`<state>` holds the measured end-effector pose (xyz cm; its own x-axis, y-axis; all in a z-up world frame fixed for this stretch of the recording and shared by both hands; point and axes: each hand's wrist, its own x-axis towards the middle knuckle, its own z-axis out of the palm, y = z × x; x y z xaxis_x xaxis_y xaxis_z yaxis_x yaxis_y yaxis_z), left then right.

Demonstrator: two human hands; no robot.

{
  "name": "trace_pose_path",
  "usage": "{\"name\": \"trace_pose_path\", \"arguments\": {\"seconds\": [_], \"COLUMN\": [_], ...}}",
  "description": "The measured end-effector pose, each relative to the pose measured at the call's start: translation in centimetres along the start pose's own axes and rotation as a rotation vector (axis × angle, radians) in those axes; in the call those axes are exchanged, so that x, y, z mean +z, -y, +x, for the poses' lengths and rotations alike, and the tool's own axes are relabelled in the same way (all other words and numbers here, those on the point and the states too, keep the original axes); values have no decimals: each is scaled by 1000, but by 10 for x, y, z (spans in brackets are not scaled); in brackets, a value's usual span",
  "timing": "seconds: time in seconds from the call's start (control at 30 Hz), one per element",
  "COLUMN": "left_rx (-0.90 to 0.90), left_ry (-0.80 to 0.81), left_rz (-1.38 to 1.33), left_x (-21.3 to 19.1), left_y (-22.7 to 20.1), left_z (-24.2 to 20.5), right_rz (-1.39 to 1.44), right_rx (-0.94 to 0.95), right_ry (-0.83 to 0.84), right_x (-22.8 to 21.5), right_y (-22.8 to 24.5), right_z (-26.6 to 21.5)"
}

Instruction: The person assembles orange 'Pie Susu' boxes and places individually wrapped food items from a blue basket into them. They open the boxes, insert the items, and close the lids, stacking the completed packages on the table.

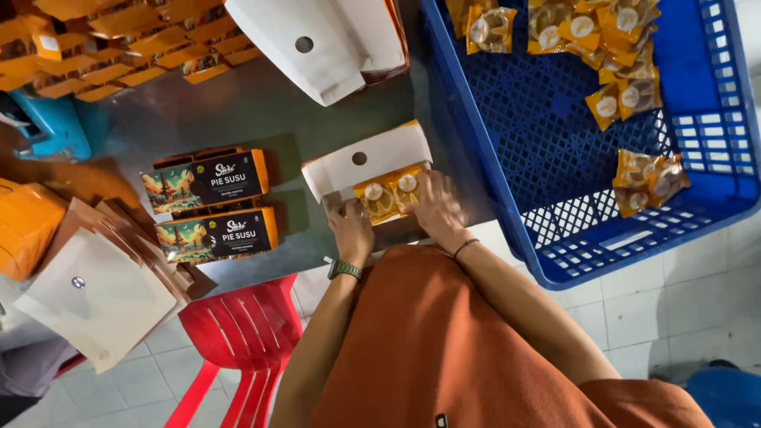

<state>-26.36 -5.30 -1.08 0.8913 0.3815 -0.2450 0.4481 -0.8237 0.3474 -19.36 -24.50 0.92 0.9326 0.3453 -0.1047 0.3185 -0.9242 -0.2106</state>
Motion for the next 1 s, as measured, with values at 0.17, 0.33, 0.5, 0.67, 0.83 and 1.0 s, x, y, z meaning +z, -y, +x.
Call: {"name": "trace_pose_path", "arguments": {"seconds": [0.17, 0.33, 0.5, 0.67, 0.83, 1.0], "left_rx": [36, 173, 262, 214, 208, 708], "left_ry": [0, -55, -96, -124, -305, -288], "left_rz": [-42, -172, -294, -265, -337, -563], "left_x": [-2, -30, -17, -19, -29, -75], "left_y": [8, -11, -4, -7, -58, -225], "left_z": [7, 12, 23, 27, 31, 64], "right_rz": [90, -56, -59, 549, 591, 705], "right_rx": [78, -192, -55, -30, 742, 1719], "right_ry": [133, -255, -234, -544, -986, -150], "right_x": [1, -10, -28, -127, -98, -61], "right_y": [9, 15, 10, -80, -284, -367], "right_z": [7, 7, 8, 15, 49, 84]}}
